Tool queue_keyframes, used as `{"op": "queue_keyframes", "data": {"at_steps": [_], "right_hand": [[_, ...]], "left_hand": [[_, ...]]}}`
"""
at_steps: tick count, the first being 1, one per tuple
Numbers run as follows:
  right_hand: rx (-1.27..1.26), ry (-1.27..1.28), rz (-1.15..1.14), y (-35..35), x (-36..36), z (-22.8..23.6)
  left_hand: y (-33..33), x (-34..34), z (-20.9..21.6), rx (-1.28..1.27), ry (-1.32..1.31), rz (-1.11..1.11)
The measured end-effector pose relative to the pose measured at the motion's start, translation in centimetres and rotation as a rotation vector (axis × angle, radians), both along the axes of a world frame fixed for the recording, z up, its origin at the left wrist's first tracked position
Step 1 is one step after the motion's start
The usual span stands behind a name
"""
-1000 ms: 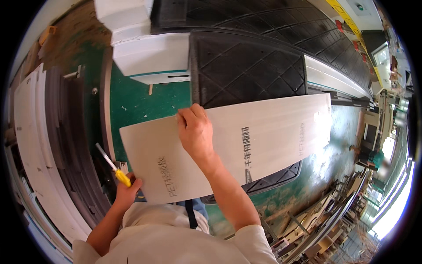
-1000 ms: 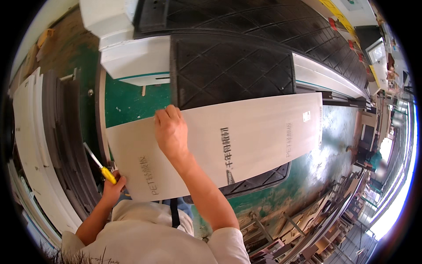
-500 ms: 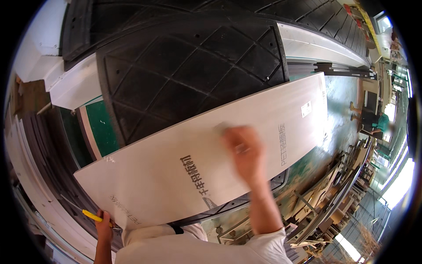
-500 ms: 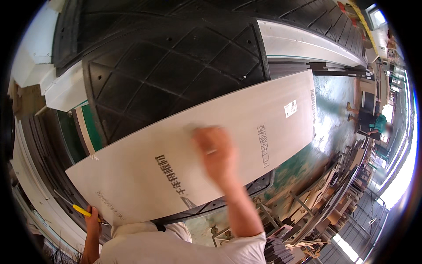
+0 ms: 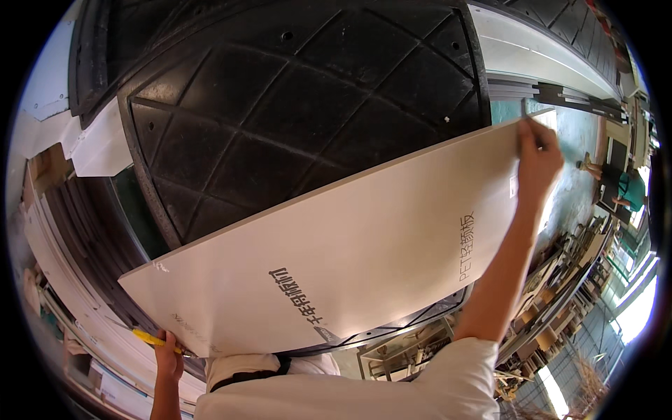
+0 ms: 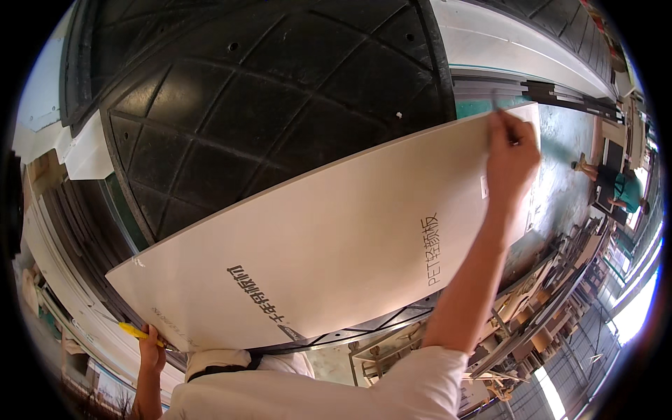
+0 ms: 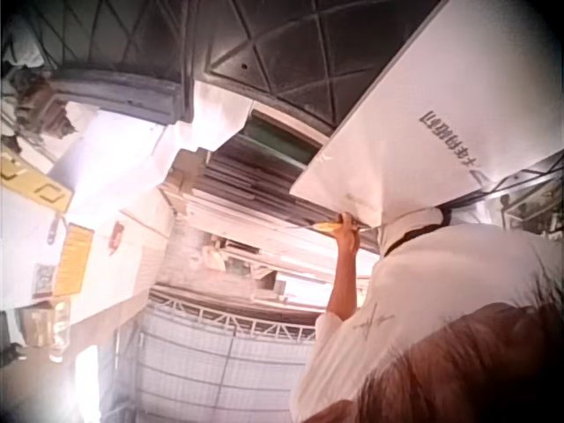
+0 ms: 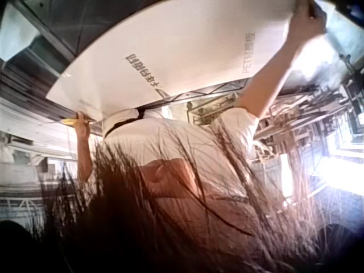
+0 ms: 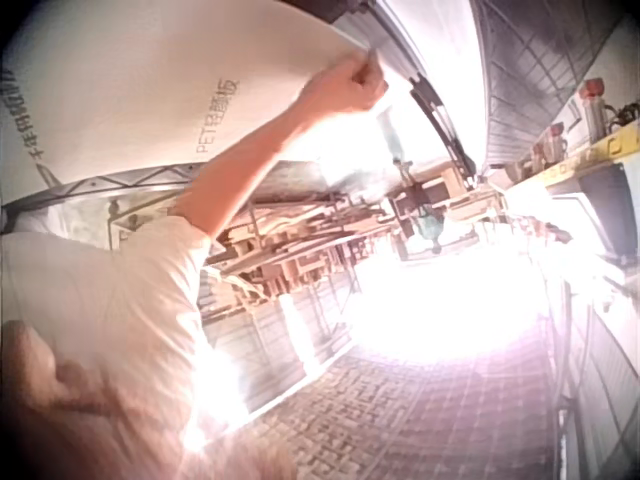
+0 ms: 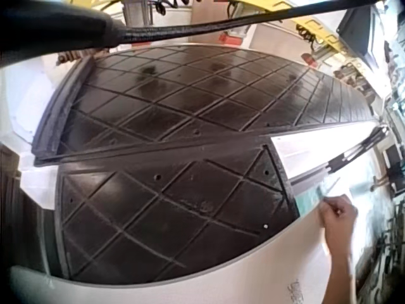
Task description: The person uses a yellow utility knife to score and snap large white and dark grey panels on a workbench. They repeatedly position the panels, score the surface, and break them along the scored line to separate pieces.
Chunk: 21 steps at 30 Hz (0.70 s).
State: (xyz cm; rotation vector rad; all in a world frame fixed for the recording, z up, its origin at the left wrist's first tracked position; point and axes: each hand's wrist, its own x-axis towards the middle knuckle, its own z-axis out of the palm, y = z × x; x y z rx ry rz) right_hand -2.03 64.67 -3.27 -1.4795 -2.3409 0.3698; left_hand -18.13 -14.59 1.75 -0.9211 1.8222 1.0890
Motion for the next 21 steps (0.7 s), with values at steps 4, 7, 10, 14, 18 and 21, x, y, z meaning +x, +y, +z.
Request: {"op": "queue_keyframes", "data": {"at_steps": [4,7,10,14,18,21], "right_hand": [[-0.116,0.176,0.277,-14.2,-6.2,0.2],[-0.155,0.24,0.568,-25.3,-9.6,0.4],[-0.341,0.267,0.753,-32.2,-11.8,1.7],[-0.154,0.267,0.604,-25.3,-10.5,0.4],[0.025,0.103,0.025,-10.1,-4.6,-0.2],[0.097,-0.005,-0.022,-5.9,-2.1,0.0]], "left_hand": [[-0.5,0.8,0.1,0.008,0.009,0.016],[0.2,0.6,-0.1,-0.005,0.027,0.014],[1.3,-0.1,-0.2,-0.008,0.044,-0.012],[0.0,0.7,-0.2,0.067,0.07,-0.007],[-2.2,0.7,-1.2,0.127,0.083,-0.073],[-3.0,0.1,-2.1,0.151,0.084,-0.148]]}}
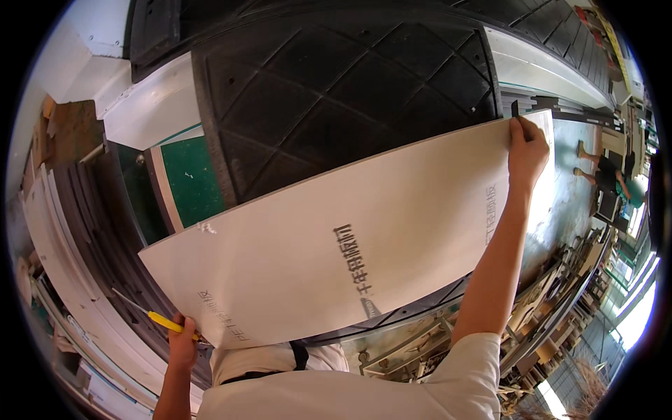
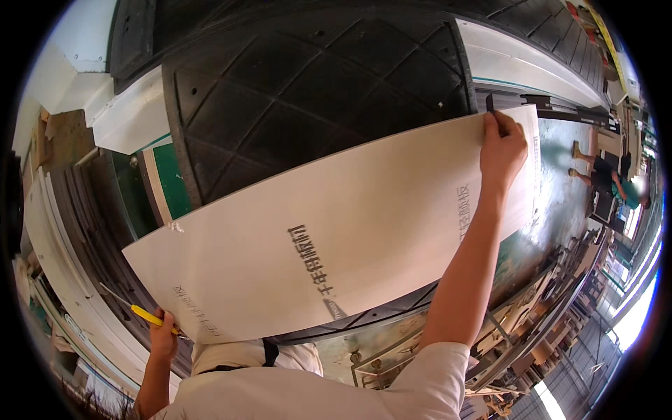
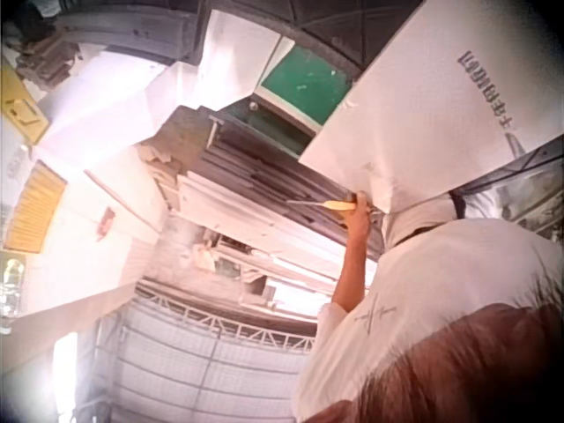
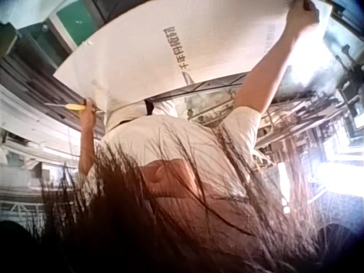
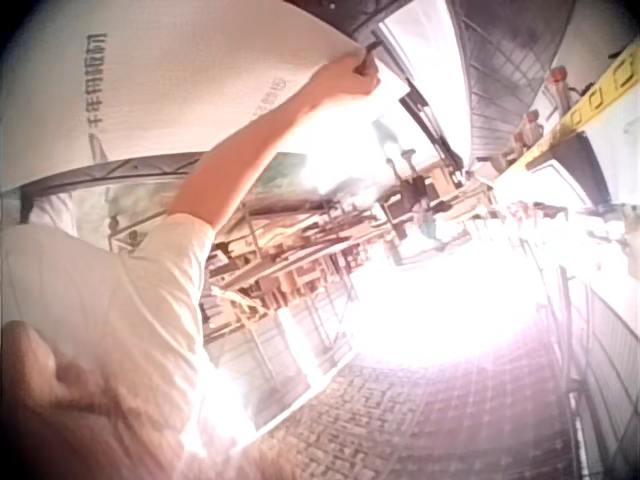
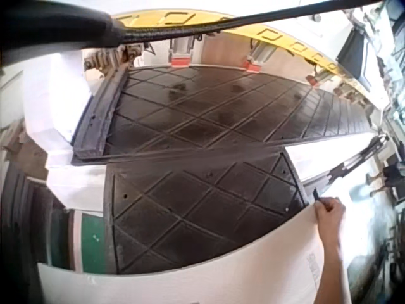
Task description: The person uses a yellow utility knife to score and snap large white and dark grey panels on a workbench. They repeatedly position the panels, score the surface, and break them along the scored line to separate pieces.
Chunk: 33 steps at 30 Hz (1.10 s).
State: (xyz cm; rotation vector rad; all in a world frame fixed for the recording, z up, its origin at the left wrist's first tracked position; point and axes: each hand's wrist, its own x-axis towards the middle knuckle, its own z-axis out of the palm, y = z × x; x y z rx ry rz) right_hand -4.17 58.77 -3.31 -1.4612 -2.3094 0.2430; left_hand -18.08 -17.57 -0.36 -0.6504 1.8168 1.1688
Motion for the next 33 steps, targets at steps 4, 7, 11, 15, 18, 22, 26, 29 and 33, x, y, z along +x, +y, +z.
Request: {"op": "queue_keyframes", "data": {"at_steps": [4,7,11,15,18,22,26,29,33], "right_hand": [[-0.102,0.108,0.163,-7.5,-4.3,0.8],[-0.147,0.184,0.328,-17.0,-8.1,0.3],[-0.132,0.229,0.594,-31.4,-12.4,-0.5],[-0.328,0.284,0.692,-35.4,-13.9,1.0],[-0.246,0.209,0.444,-28.0,-12.1,0.2],[-0.057,0.09,0.053,-15.0,-6.3,1.1],[-0.098,0.028,0.122,-18.8,-7.7,1.2],[-0.215,0.214,0.323,-29.2,-12.2,-0.3],[-0.279,0.233,0.584,-44.7,-17.4,0.2]], "left_hand": [[-0.8,-0.4,-0.3,0.079,-0.001,-0.092],[-1.0,-0.8,-0.4,0.102,-0.044,-0.153],[-0.9,-1.6,-0.8,0.141,-0.052,-0.176],[-1.4,-1.8,-1.3,0.155,-0.03,-0.212],[-0.9,-1.3,-0.8,0.158,-0.01,-0.18],[-1.1,-1.7,-1.1,0.194,-0.035,-0.168],[-1.4,-2.6,-1.4,0.202,-0.084,-0.235],[-0.8,-2.8,-1.3,0.258,-0.137,-0.218],[-0.2,-3.6,-1.0,0.305,-0.181,-0.219]]}}
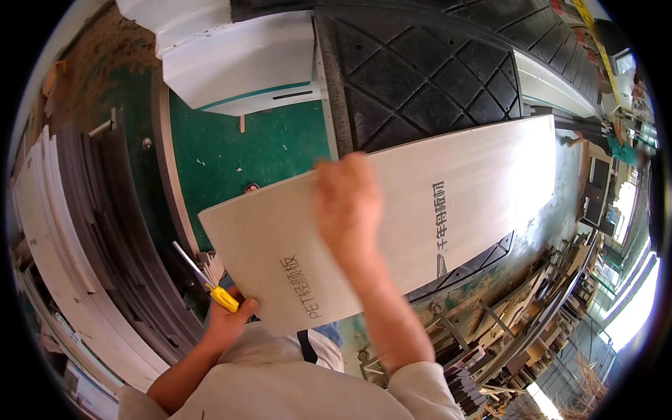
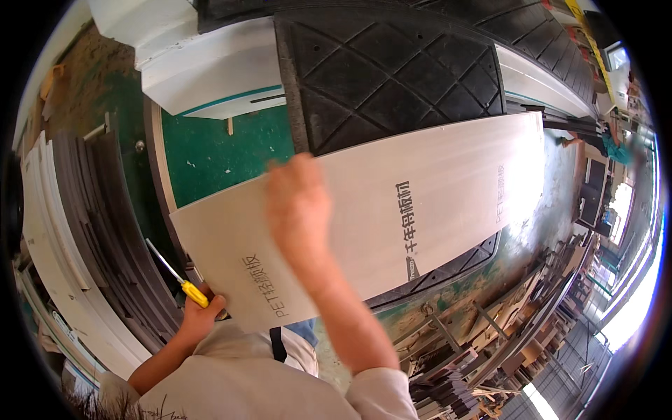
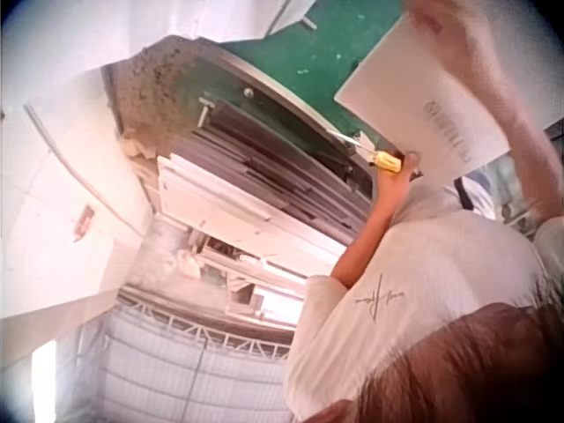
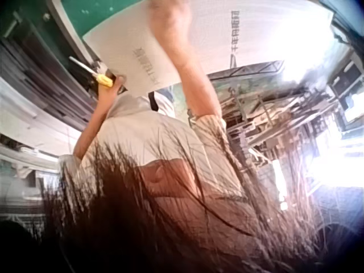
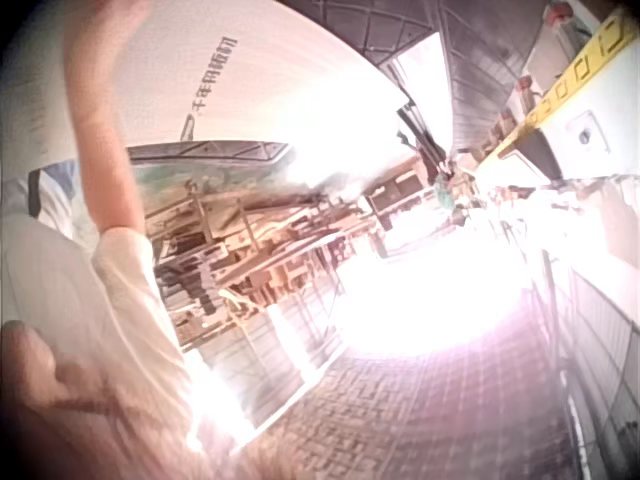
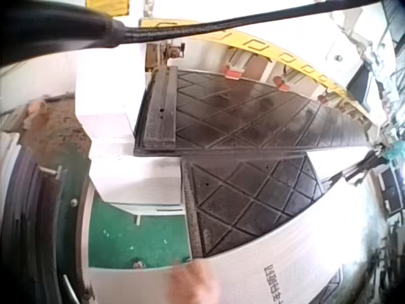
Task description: The person uses a yellow utility knife to score and snap large white and dark grey panels on a workbench. They repeatedly position the panels, score the surface, and break them along the scored line to separate pieces.
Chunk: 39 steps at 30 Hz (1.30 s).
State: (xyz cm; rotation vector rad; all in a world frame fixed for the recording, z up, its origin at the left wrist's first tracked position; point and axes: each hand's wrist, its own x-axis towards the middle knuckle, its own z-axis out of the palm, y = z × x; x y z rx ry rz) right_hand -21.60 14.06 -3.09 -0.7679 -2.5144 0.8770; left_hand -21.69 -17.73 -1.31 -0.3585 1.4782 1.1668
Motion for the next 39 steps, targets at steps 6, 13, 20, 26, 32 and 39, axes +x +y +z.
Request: {"op": "queue_keyframes", "data": {"at_steps": [6,13,20,26,32,39], "right_hand": [[-0.03,0.07,0.003,-4.0,-2.7,0.7],[0.135,-0.163,-0.588,17.1,6.6,0.6],[0.029,-0.033,-0.11,-6.8,-2.9,-0.5],[-0.107,-0.044,0.082,-18.8,-7.7,1.6],[-0.084,-0.05,-0.436,-4.1,-2.2,0.8],[0.015,-0.044,0.003,-20.0,-5.8,-2.2]], "left_hand": [[0.0,-1.1,0.2,-0.007,0.002,-0.106],[-0.7,-2.8,-1.1,0.116,-0.067,0.039],[1.1,-3.1,-1.9,0.324,-0.142,0.276],[0.5,-2.9,-3.6,0.345,-0.102,0.315],[-0.3,-2.7,-2.9,0.307,-0.162,0.247],[-1.0,-1.4,-3.7,0.313,-0.226,0.288]]}}
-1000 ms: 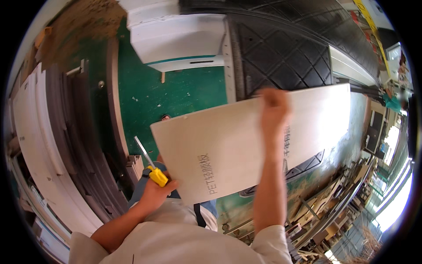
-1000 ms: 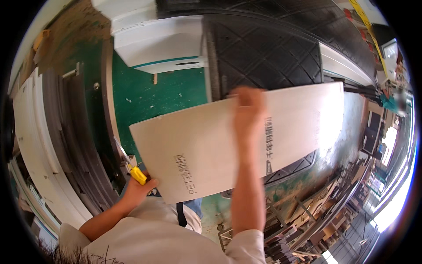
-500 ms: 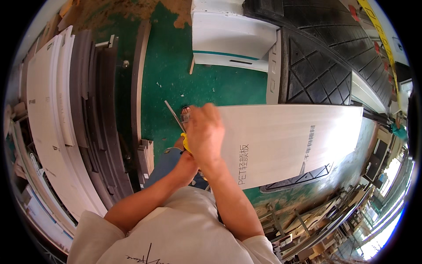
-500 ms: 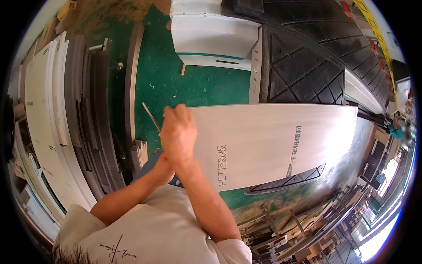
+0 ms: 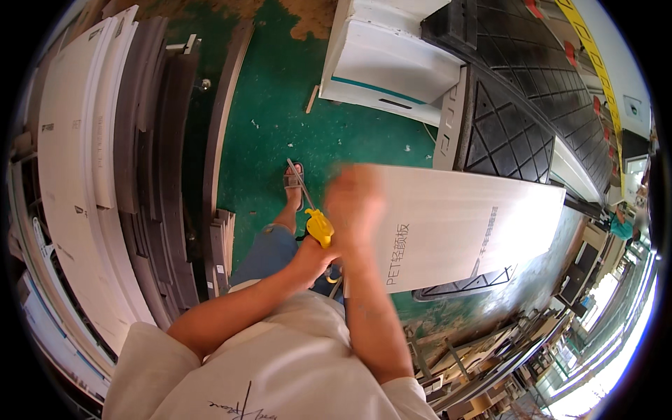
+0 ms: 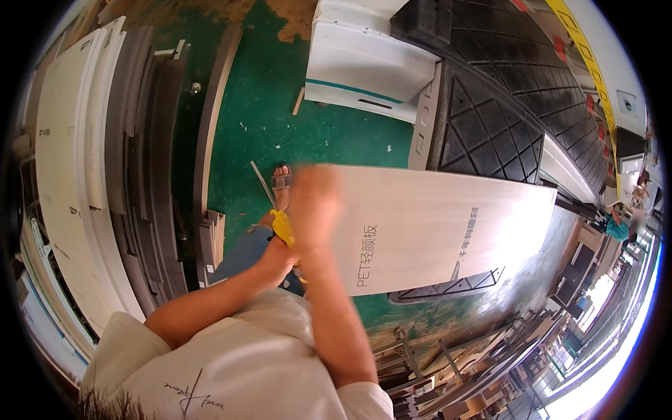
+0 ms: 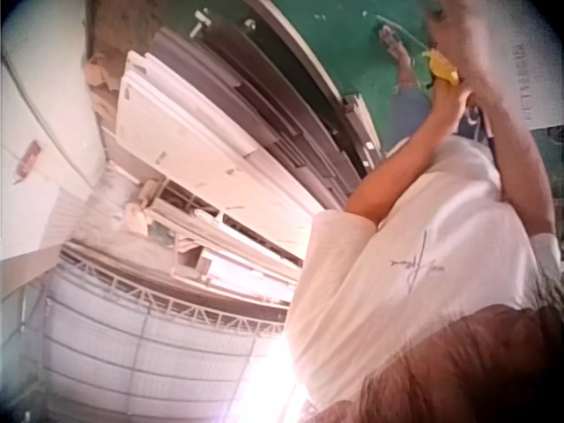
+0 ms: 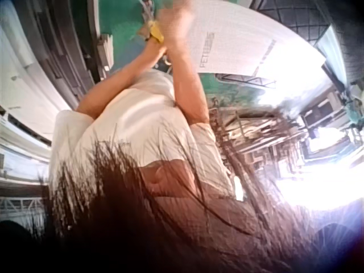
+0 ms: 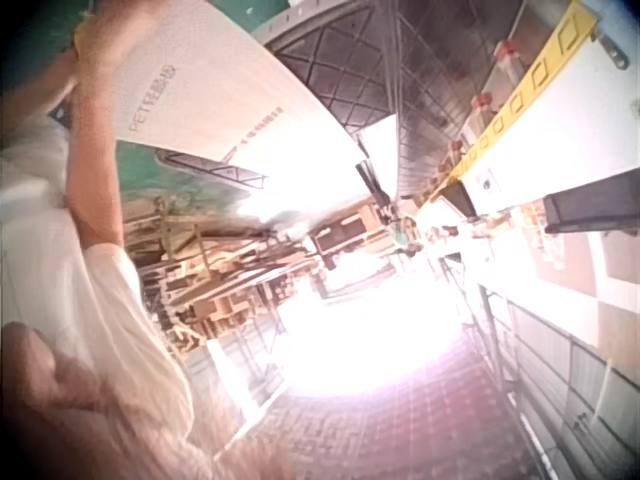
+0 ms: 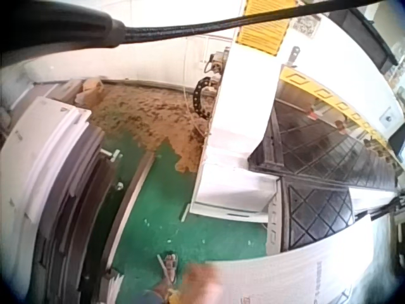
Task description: The person uses a yellow utility knife to score and snap large white and dark grey panels on a workbench. They repeatedly position the panels, score the surface, and break them along the scored line to separate pieces.
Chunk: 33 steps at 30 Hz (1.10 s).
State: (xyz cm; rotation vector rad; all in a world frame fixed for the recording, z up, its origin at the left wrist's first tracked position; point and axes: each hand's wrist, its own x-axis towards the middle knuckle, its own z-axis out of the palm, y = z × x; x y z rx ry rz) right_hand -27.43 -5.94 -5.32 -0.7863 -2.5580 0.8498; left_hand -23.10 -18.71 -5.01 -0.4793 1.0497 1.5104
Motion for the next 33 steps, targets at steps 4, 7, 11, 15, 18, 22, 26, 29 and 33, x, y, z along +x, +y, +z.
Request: {"op": "queue_keyframes", "data": {"at_steps": [4,7,11,15,18,22,26,29,33], "right_hand": [[-0.25,-0.001,0.149,-5.6,-3.2,3.1],[-0.215,-0.034,0.158,-0.7,-1.0,4.7],[-0.014,-0.041,0.226,5.8,0.2,4.9],[0.037,0.0,0.527,8.2,-1.9,4.8],[0.049,0.023,0.758,9.2,-3.4,5.0],[0.035,0.074,0.959,10.3,-3.9,4.5],[0.024,0.066,1.194,10.2,-0.5,4.1],[-0.023,0.11,1.343,8.6,6.3,3.3],[-0.12,0.03,1.459,8.5,7.6,4.7]], "left_hand": [[-0.4,0.0,-0.5,0.026,0.013,0.188],[-2.0,1.5,0.2,-0.02,0.072,0.048],[-3.2,4.3,-0.3,0.061,0.192,-0.127],[-3.3,6.9,0.5,0.06,0.291,-0.296],[-2.7,8.8,1.6,-0.034,0.293,-0.208],[-2.1,11.0,1.8,-0.099,0.249,0.027],[-0.6,13.4,1.5,-0.233,0.267,0.285],[-0.1,14.9,1.2,-0.301,0.314,0.435],[1.2,16.5,1.8,-0.293,0.278,0.666]]}}
